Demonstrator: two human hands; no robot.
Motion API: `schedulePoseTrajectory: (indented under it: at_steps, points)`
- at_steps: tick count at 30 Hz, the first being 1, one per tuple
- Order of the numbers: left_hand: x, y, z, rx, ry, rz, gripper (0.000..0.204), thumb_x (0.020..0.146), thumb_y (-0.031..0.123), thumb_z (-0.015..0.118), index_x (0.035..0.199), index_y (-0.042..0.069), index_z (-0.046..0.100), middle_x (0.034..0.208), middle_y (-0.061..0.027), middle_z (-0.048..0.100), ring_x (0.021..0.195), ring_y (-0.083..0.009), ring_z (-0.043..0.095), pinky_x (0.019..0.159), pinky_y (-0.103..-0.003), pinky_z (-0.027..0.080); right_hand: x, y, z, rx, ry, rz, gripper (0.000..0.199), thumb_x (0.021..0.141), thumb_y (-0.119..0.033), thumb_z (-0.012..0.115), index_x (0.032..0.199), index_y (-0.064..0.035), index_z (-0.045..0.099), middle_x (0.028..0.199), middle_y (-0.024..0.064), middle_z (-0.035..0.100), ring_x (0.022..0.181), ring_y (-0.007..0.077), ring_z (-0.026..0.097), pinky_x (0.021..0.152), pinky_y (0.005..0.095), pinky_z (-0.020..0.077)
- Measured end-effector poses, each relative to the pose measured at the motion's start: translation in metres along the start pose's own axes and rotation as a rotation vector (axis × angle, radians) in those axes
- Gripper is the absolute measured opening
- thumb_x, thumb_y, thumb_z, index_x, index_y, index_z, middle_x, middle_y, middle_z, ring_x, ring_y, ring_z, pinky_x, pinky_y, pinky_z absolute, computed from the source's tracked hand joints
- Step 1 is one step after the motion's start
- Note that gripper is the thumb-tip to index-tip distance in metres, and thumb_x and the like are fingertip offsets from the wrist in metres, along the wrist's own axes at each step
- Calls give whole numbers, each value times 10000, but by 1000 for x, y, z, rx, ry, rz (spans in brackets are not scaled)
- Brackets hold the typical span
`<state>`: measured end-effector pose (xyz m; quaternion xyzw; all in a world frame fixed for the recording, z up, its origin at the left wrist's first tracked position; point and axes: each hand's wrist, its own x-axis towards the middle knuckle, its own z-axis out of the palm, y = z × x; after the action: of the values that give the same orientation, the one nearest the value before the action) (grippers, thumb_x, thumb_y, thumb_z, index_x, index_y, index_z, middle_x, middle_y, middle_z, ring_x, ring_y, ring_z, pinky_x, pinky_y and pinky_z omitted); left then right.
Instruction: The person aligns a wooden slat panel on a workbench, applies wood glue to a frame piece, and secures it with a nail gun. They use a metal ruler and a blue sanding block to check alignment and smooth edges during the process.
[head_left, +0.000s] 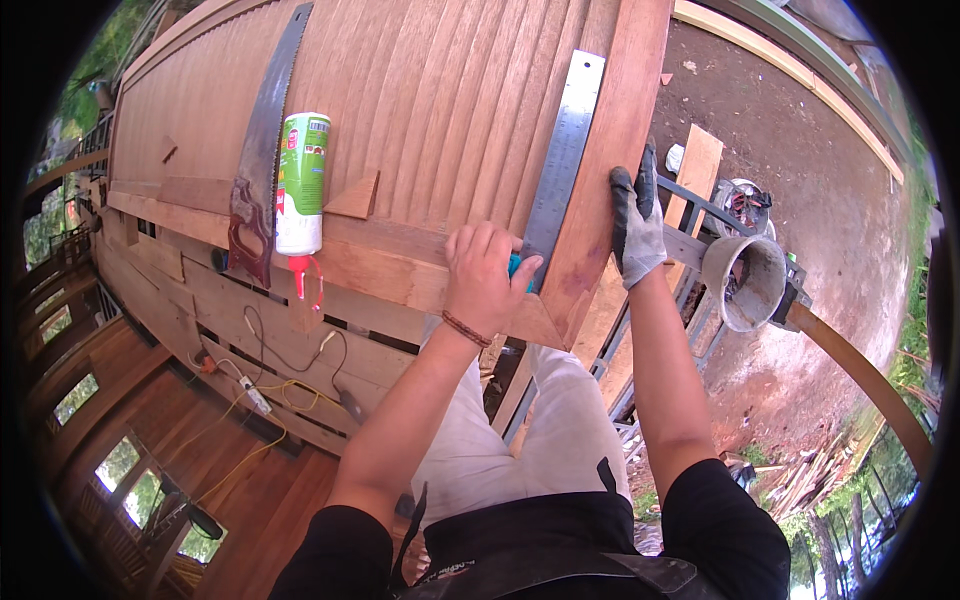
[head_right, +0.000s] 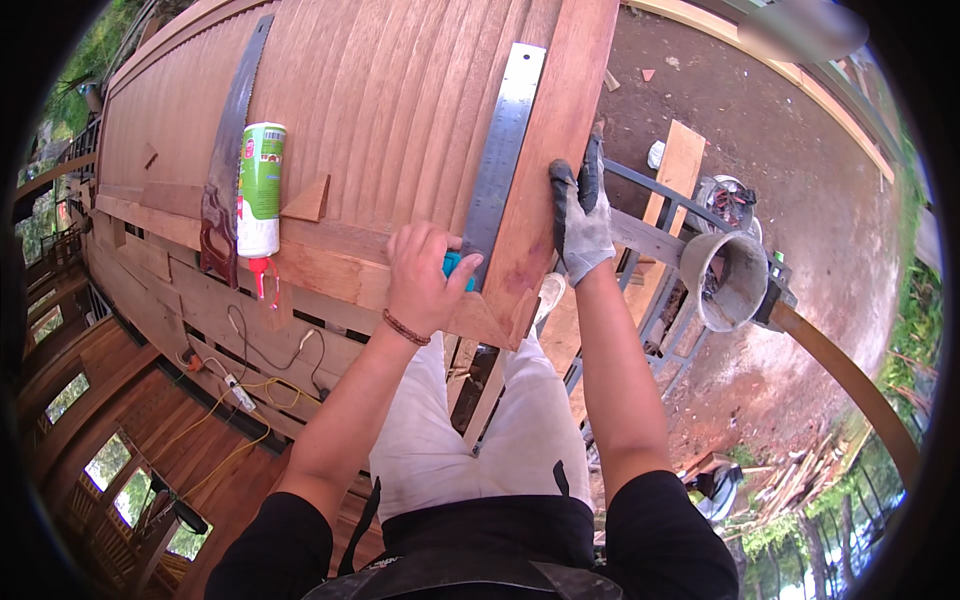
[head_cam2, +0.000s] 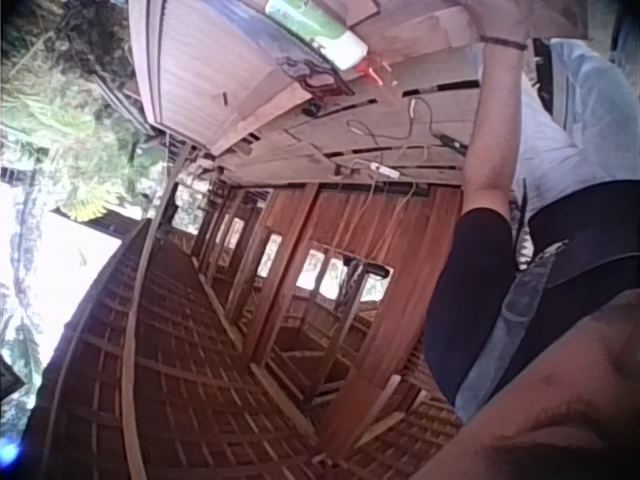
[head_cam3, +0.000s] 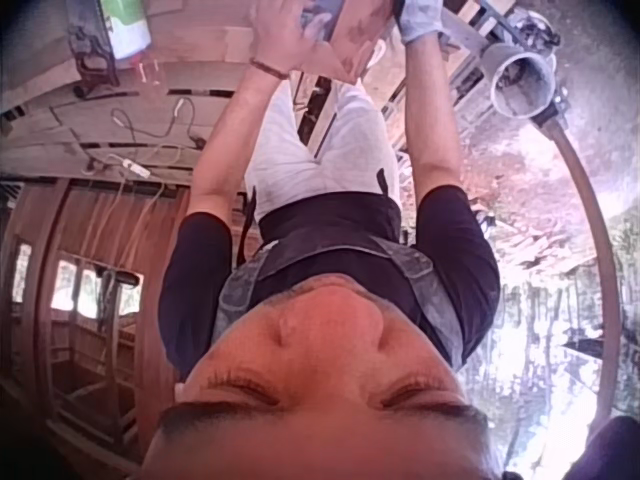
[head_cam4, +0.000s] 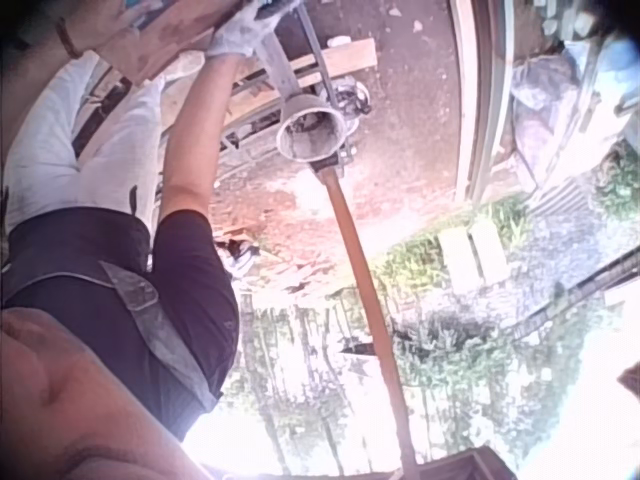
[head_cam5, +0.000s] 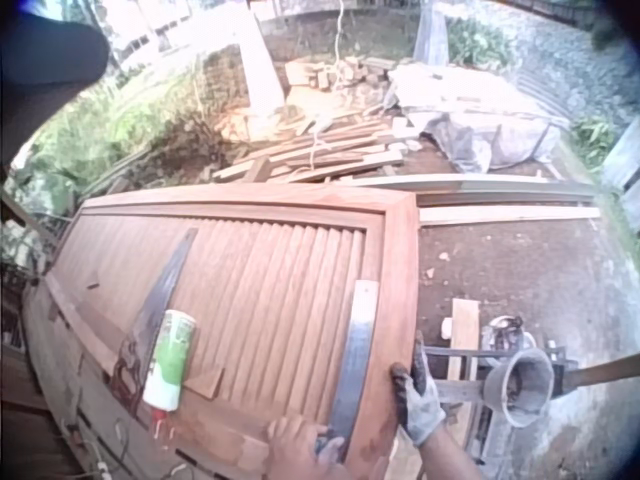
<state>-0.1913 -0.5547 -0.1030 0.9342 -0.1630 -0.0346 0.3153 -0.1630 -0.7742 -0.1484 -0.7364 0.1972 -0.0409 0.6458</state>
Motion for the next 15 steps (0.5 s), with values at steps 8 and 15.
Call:
schedulePoseTrajectory:
  at_steps: [8,15]
  points:
    - [-1,1,2,-20,25,29,290,821,300,744,912,58,612,917,-96,581,932,-319,537,873,-456,375,-4,-9,1,4,-16,27,711,1009,-386,564,1555,-42,266,1520,169,414,1347,212,411,1121,324,326]
    - [-2,0,-1,-21,-6,24,294,816,297,748,909,55,609,912,-98,582,922,-319,539,872,-457,376,-9,-8,-3,-17,-48,-25,693,1018,-364,546,1553,-29,259,1520,207,401,1359,226,409,1124,330,321]
